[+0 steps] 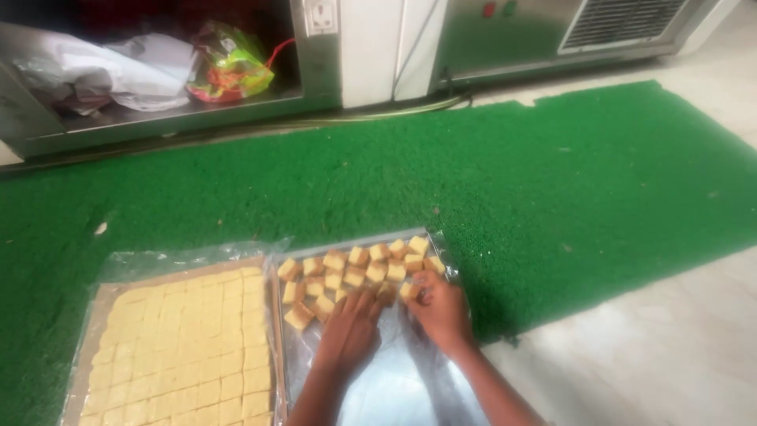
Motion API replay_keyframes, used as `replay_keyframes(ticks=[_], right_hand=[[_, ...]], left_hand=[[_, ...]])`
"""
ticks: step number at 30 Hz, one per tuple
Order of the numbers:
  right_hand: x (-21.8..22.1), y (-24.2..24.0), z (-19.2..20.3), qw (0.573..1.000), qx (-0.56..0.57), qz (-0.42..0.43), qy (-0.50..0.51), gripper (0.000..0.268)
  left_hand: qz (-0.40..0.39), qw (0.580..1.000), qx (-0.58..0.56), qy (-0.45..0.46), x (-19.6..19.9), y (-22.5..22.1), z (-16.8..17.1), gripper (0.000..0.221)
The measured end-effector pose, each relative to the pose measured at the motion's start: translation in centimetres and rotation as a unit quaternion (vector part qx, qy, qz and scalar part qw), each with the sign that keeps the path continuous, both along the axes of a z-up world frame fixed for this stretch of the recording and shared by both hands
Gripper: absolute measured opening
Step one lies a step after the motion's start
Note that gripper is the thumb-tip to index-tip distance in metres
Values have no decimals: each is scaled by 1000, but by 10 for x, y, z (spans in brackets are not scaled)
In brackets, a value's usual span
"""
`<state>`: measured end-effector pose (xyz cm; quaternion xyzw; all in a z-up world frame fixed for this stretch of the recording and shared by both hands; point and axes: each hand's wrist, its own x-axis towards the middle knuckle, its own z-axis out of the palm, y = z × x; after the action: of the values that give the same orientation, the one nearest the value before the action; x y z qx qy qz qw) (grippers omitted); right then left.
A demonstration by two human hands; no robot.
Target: Picking up small yellow square food items from a tray and placing them onto a separate plastic-covered tray.
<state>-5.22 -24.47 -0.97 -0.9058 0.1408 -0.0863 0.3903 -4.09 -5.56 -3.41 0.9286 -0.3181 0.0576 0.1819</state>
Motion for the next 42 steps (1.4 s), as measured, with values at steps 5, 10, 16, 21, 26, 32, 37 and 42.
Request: replay_keyframes(ticks=[5,10,16,21,26,32,37,42], right_hand=[[11,-17,-30,1000,28,10,-6,26],[13,-23,-25,981,167,-64,78,19],[2,-18,-11,999,1,-15,33,13],[-6,-12,7,999,-35,7,-18,18],[-12,0,34,996,-43,79,14,41],[-5,-3,22,996,6,71,54,43],[5,-16,-5,992,44,122,-10,39],[8,-12,-1,993,33,112,-19,36]], left_hand=[[-3,1000,-31,3,-3,-4,-8,62],[5,1000,-14,9,-4,-3,-7,62],[12,1000,1,-2,-6,-6,-12,61],[15,1000,-14,10,-6,-4,-6,61],[14,1000,2,27,-5,-3,-4,64],[9,999,23,-22,-2,-3,-16,67],[-1,999,46,11,-2,1,-7,63],[-5,999,44,11,0,2,-8,61]])
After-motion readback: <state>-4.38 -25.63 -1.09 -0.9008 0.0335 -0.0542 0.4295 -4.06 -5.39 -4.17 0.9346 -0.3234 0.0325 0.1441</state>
